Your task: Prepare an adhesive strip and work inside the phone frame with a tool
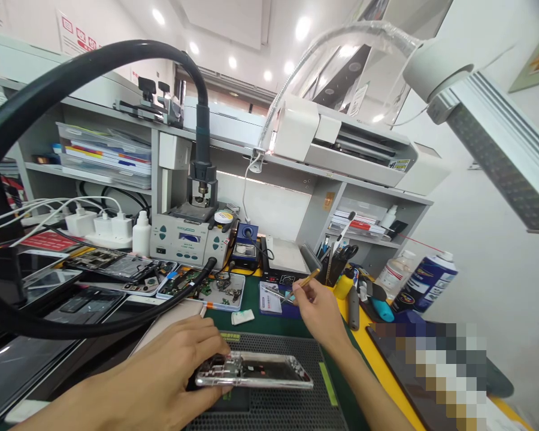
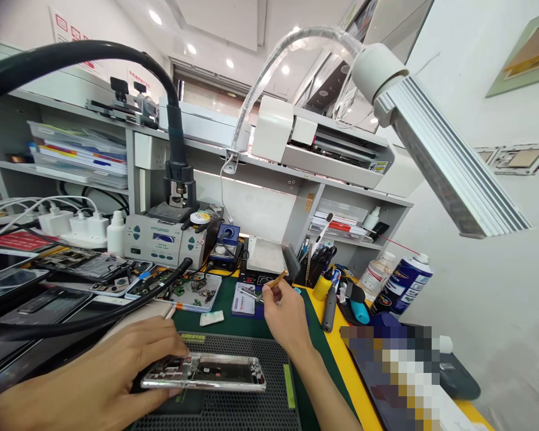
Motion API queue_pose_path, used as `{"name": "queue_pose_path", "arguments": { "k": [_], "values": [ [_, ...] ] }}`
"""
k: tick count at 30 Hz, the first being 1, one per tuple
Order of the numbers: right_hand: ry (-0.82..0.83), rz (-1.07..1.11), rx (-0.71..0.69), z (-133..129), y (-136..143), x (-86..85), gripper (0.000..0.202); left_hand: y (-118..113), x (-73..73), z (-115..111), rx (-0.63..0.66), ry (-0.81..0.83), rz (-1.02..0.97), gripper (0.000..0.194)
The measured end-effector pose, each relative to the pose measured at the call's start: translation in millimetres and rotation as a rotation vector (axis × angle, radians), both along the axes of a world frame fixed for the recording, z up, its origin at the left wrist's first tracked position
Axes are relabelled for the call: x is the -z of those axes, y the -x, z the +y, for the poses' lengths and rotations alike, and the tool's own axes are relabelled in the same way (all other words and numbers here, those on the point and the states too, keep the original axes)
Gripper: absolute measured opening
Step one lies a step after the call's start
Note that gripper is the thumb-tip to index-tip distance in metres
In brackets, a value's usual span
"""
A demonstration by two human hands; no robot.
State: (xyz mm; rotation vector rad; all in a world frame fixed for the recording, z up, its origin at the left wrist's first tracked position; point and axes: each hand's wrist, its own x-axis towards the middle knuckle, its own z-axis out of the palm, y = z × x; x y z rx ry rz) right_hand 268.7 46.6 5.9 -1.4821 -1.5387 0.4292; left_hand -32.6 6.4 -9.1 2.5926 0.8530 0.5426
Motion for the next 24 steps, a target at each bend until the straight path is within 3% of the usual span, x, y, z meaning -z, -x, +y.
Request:
{"name": "queue_pose_path", "arguments": {
  "k": [5,9,13,20,24],
  "values": [
    [0.076,0.26,-0.064,-1.9,4.0,-8.8,0.048,-0.9,-3.9,-0.6,-0.015,0.018,-0.012,0.014],
    [0.149,0.549,-0.134,-11.9,12.8,-21.1,0.056,0.2,4.8,1.9,-0.036,-0.013,-0.087,0.015],
    [0.199,0.695,-0.236,-23.3,20.2,-30.3,0.054,-0.1,11.5,3.8,-0.073,-0.02,-0.112,0.019],
    [0.209,0.615,-0.423,-45.8,30.6,-34.6,0.044,-2.0,13.5,3.6,-0.084,-0.016,-0.158,0.018],
    [0.202,0.491,-0.445,-56.7,37.2,-37.4,0.043,-2.3,11.8,2.0,-0.075,-0.026,-0.172,0.016]
  ]
}}
